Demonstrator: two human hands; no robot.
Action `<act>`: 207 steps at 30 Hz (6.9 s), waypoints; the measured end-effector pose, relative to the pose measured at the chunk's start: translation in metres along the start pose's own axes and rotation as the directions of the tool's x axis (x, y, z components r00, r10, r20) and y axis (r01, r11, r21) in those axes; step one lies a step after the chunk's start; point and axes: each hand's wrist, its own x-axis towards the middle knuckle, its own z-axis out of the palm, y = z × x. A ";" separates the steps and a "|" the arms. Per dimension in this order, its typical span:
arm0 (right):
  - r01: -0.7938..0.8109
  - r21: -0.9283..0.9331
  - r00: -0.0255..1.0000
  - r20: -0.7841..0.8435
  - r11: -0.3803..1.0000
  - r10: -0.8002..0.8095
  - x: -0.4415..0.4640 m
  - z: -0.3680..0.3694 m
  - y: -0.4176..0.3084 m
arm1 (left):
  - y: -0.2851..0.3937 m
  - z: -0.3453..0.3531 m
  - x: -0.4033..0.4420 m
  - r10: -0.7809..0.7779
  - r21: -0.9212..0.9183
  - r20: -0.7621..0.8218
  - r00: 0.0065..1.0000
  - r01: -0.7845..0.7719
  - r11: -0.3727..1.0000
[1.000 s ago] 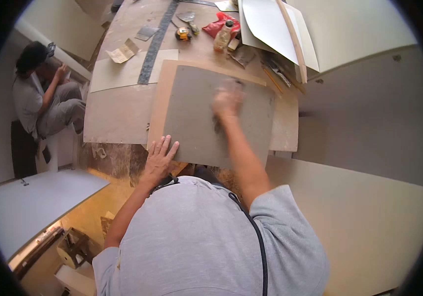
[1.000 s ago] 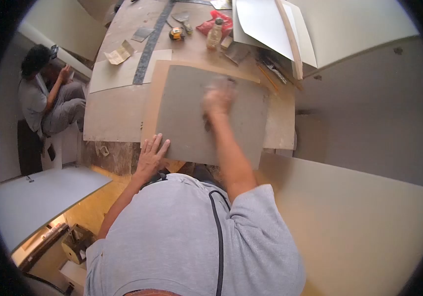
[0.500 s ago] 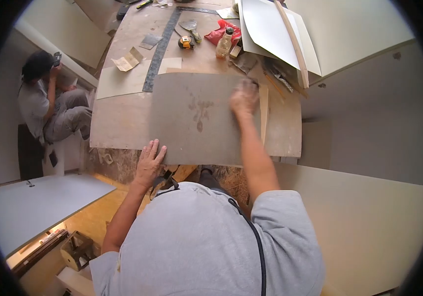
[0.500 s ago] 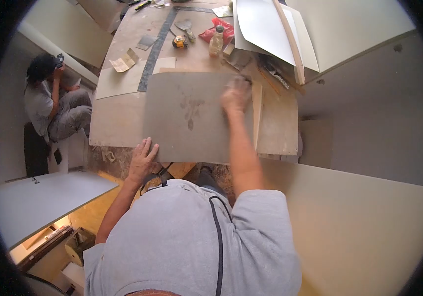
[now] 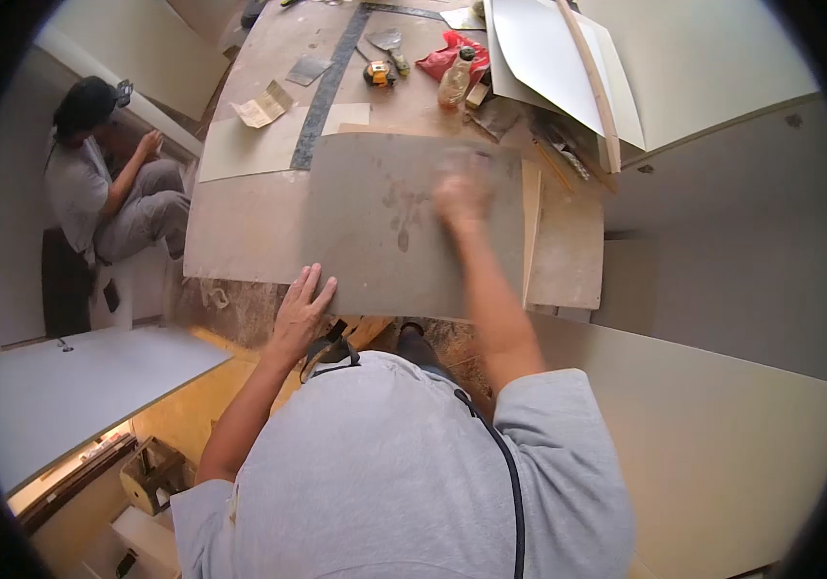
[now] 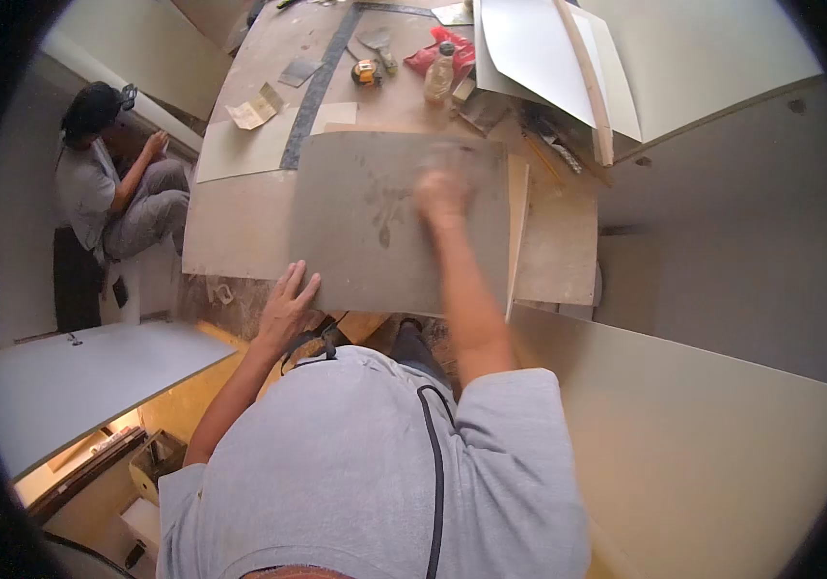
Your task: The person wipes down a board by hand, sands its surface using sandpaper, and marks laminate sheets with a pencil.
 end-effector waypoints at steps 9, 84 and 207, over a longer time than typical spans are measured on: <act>0.262 0.168 0.960 0.059 0.950 -0.275 -0.110 0.013 -0.098 | -0.014 0.009 0.010 0.105 0.052 -0.024 0.994 -0.104 0.993; -0.128 -0.092 0.986 0.092 0.988 0.136 -0.228 -0.044 -0.042 | -0.057 -0.045 0.170 0.107 0.024 0.213 0.971 -0.115 0.993; -0.203 0.121 0.978 -0.033 0.972 0.208 -0.162 -0.068 0.090 | -0.012 0.019 0.002 0.190 0.037 -0.197 0.962 -0.186 0.982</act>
